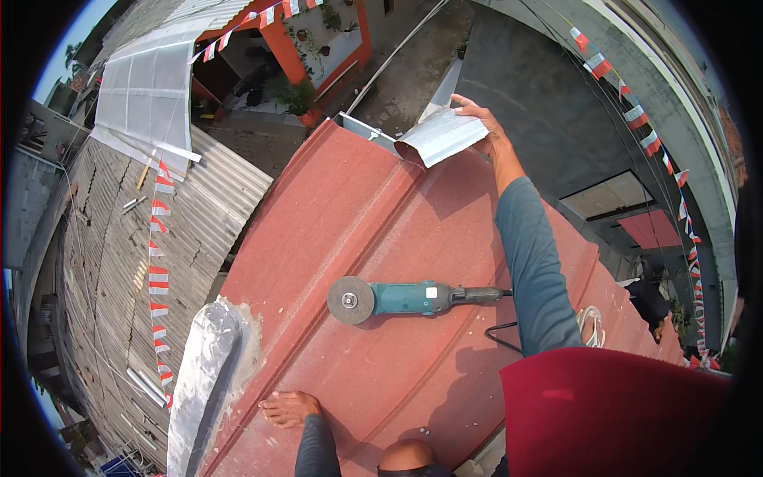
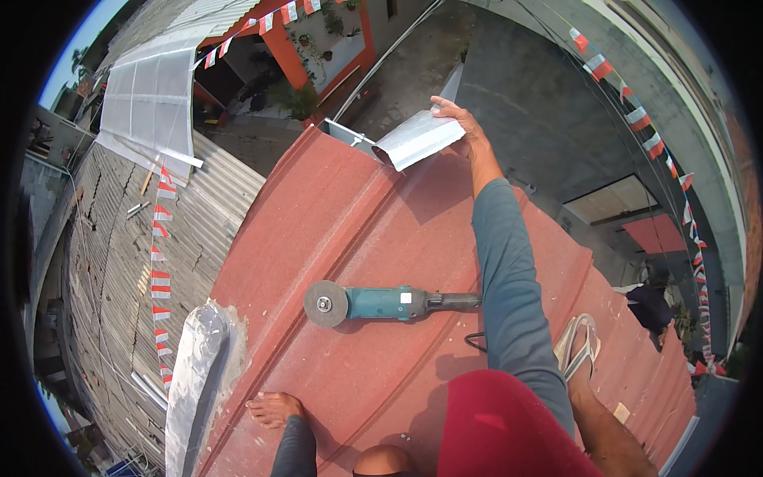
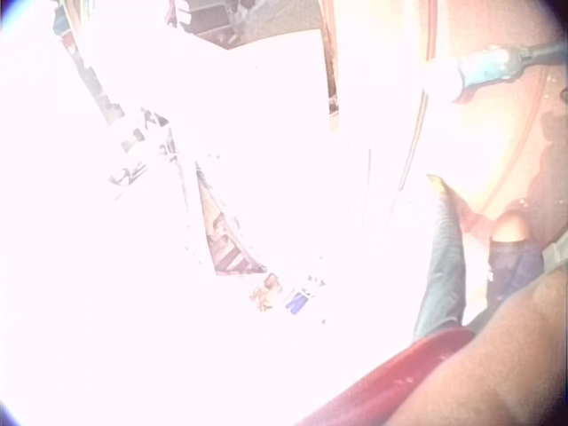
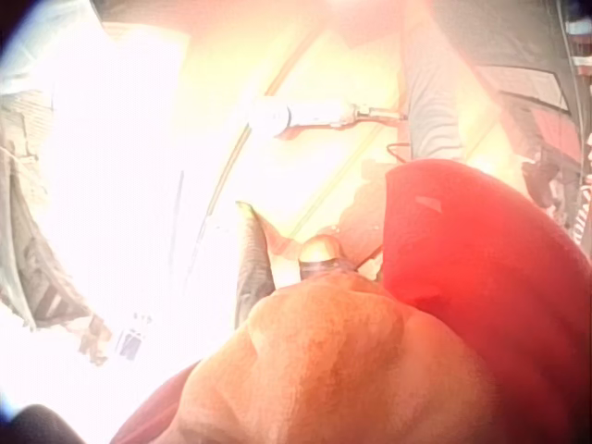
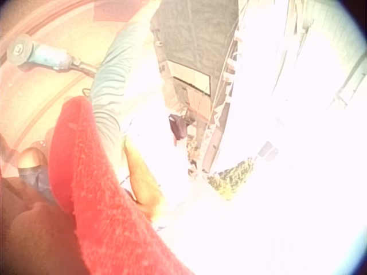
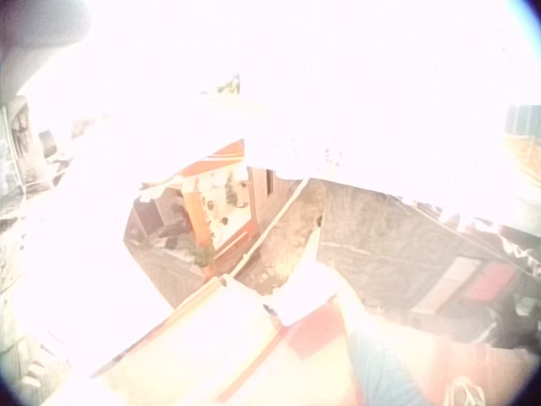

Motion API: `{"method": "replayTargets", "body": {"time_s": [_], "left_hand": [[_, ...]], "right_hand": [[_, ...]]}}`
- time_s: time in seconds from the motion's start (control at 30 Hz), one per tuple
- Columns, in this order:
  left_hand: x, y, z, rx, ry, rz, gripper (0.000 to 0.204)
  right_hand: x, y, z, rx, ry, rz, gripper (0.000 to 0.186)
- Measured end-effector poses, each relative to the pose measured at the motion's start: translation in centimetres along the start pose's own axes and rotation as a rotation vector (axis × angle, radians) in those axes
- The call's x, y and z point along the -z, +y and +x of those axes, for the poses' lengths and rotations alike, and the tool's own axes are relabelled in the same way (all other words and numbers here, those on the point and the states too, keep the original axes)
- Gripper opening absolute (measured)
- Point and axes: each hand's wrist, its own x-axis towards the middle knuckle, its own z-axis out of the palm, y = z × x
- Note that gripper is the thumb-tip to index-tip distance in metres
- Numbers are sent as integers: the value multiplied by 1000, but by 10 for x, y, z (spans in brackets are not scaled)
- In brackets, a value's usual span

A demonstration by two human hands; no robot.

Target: The person uses an angle grinder to cut and trim a red corrugated roof panel, then places a metal flashing piece onto the edge and continues trimming sections of the panel to fit the roof line.

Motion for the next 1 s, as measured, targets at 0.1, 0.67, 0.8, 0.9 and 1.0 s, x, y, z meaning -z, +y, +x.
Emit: {"method": "replayTargets", "body": {"time_s": [0.1, 0.67, 0.8, 0.9, 1.0], "left_hand": [[1, 2, -1, -1, -4, 8, 49], [-4, 1, 0, 3, 14, -1, 50], [-4, 1, 0, -9, 21, -23, 51], [1, 2, 0, -1, -2, -12, 51], [-1, 1, 0, -11, 22, -21, 52]], "right_hand": [[2, -6, -11, 71, 34, -13, 40], [-6, -59, -38, -164, 136, -964, 44], [3, -67, -27, -192, 183, -1263, 38], [-2, -71, -25, -155, 227, -1472, 34], [-4, -77, -27, -121, 239, -1615, 32]]}}
